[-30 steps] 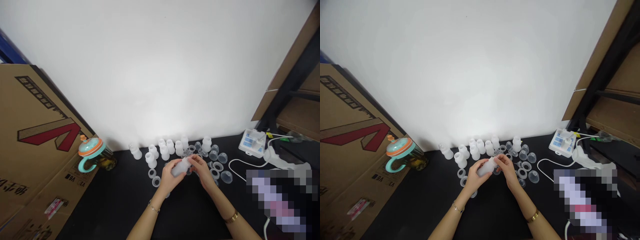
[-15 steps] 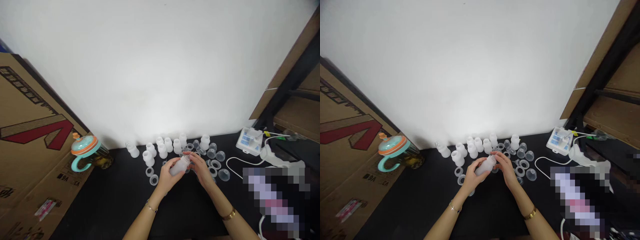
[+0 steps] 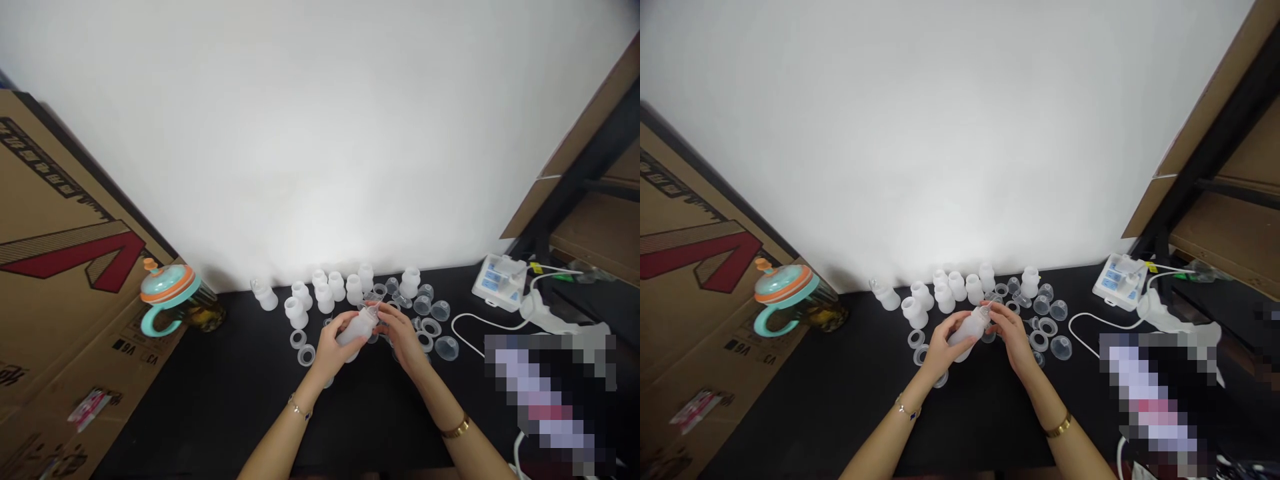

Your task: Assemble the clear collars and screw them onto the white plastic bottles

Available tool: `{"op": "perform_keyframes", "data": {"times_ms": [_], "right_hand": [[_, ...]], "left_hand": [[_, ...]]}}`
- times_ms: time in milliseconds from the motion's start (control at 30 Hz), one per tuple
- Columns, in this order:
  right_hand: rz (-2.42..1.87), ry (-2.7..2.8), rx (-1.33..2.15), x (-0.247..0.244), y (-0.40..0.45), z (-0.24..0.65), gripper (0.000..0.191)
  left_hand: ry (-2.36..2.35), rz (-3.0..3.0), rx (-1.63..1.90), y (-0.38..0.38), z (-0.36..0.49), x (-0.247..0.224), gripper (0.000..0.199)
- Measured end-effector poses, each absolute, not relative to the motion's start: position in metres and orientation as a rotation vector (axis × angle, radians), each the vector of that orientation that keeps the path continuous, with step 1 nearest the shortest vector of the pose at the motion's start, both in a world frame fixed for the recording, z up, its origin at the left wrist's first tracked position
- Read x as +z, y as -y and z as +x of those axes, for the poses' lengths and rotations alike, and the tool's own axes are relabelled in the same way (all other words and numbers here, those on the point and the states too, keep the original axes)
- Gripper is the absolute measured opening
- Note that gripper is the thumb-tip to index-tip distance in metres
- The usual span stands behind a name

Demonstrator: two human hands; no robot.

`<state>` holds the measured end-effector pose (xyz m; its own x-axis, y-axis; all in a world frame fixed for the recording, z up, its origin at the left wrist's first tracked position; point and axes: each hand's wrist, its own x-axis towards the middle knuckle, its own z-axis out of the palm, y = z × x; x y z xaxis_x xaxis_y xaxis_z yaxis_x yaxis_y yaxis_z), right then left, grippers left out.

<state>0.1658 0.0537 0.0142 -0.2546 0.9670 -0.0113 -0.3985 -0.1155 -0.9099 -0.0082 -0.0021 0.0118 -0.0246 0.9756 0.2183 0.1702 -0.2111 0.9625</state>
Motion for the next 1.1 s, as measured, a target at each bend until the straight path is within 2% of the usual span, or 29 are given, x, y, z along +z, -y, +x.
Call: {"op": "perform_keyframes", "data": {"times_ms": [1100], "right_hand": [[-0.854,1.067,1.543,0.013,-0.055,0.167,0.03]], "left_hand": [[-1.442,1.628,1.325,0.007,-0.005,0.025,0.045]]}}
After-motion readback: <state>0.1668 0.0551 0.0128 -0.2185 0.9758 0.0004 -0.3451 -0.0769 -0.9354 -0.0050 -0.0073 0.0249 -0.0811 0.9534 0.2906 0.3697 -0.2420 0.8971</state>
